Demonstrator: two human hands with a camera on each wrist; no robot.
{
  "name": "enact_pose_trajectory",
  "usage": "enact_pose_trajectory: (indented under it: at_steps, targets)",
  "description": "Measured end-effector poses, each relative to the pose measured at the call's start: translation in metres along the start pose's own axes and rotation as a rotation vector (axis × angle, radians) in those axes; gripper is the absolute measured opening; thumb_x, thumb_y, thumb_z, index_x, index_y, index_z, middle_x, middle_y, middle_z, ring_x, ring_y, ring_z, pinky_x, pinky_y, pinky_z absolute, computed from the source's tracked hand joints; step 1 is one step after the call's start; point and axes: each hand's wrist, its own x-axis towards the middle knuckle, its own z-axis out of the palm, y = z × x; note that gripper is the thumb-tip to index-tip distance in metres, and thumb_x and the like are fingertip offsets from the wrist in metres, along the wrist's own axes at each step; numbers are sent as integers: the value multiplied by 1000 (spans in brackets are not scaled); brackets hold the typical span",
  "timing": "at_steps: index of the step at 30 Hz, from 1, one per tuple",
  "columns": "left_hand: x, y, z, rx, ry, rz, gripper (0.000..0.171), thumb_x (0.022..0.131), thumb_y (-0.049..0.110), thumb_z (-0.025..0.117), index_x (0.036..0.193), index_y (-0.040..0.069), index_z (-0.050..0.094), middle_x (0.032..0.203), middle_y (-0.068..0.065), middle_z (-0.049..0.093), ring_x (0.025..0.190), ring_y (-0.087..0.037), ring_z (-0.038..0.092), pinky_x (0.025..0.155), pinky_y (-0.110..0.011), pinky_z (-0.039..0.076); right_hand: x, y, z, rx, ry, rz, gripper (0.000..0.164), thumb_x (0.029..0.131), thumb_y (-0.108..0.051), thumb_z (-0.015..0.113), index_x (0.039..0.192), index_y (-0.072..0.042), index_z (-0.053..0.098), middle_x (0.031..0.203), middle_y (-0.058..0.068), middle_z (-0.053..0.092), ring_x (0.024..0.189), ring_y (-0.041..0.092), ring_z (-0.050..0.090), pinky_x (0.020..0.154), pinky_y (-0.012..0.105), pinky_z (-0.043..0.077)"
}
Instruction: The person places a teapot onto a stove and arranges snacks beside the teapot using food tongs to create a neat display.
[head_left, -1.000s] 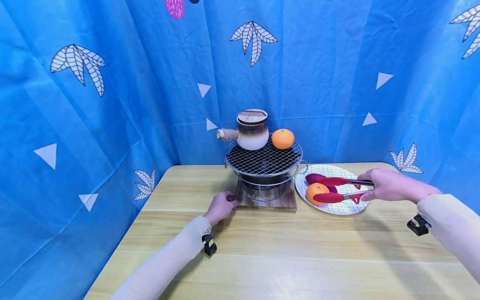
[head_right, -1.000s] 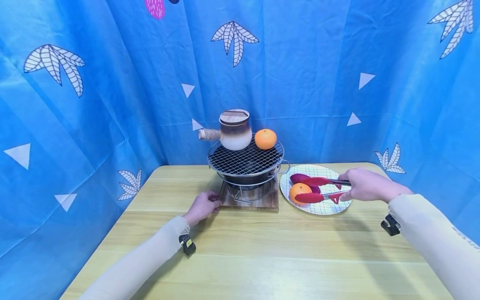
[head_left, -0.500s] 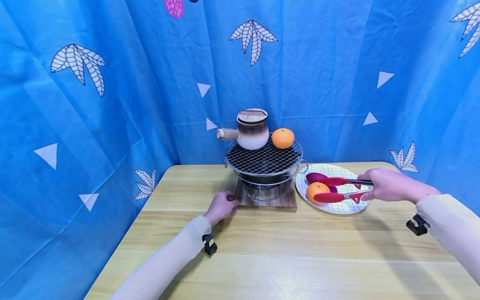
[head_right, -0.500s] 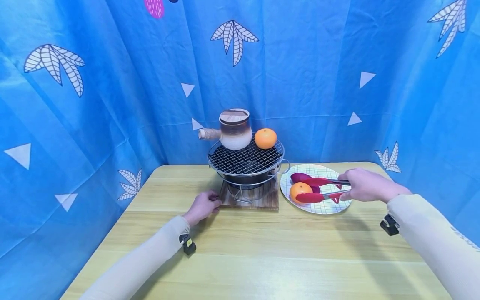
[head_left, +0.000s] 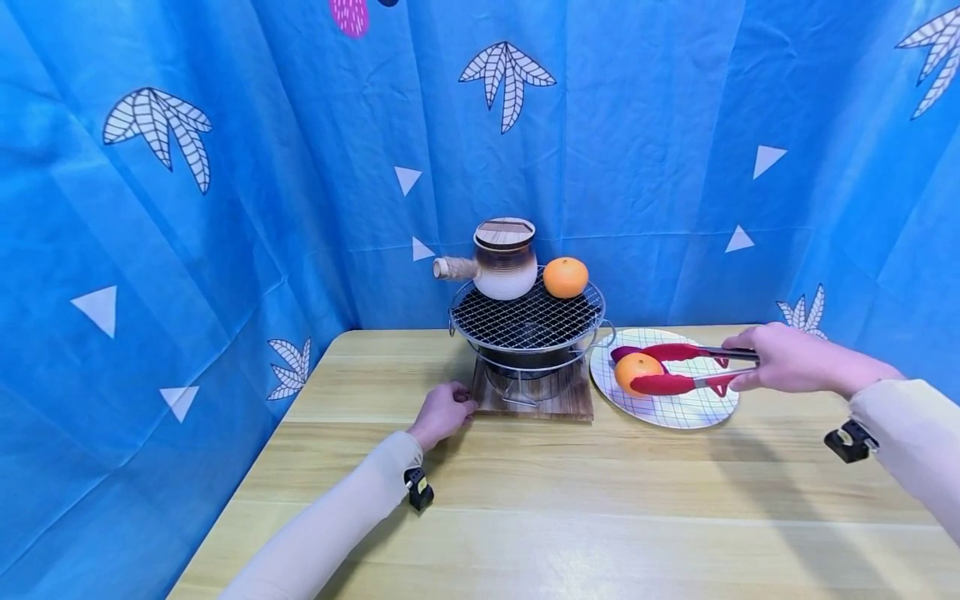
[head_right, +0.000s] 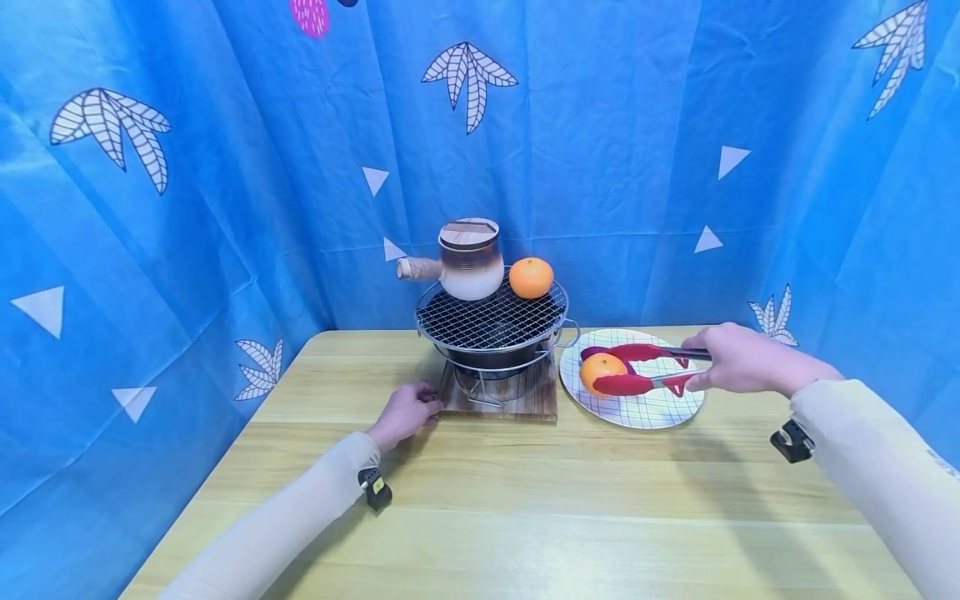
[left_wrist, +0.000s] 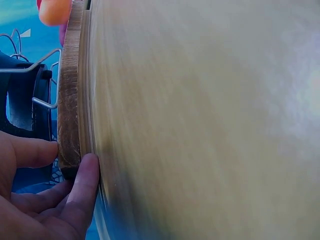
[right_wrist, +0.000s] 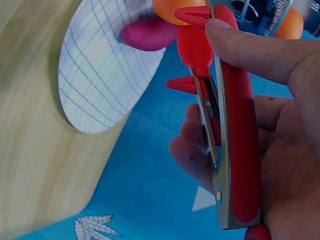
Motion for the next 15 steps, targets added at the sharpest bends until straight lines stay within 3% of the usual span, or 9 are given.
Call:
enact_pose_trajectory:
  at_steps: [5, 11, 15]
  targets:
    - [1, 0, 2, 5, 6, 6, 29, 91, 6, 68, 117, -5, 64, 103, -16, 69, 74, -15, 68, 68, -27, 61, -3, 1, -13, -39, 17, 27, 73, 73, -39, 88, 124, 8, 65, 109, 18, 72, 90, 25, 59, 65, 35, 51]
    - [-1, 1, 1, 12, 17, 6, 28, 91, 5, 68, 117, -6, 64, 104, -16, 70, 74, -15, 69, 70, -27, 62, -7, 1, -27, -66, 38, 37, 79, 73, -42, 88, 127, 10, 62, 119, 32, 66, 107, 48, 60, 75, 56, 58]
    - [-1, 1, 2, 16, 17, 8, 30, 92, 6, 67, 119, -6, 64, 105, -17, 70, 74, -15, 69, 70, -27, 62, -9, 1, -36, -67, 40, 42, 77, 74, -39, 88, 127, 9, 62, 120, 32, 64, 109, 50, 59, 74, 56, 59]
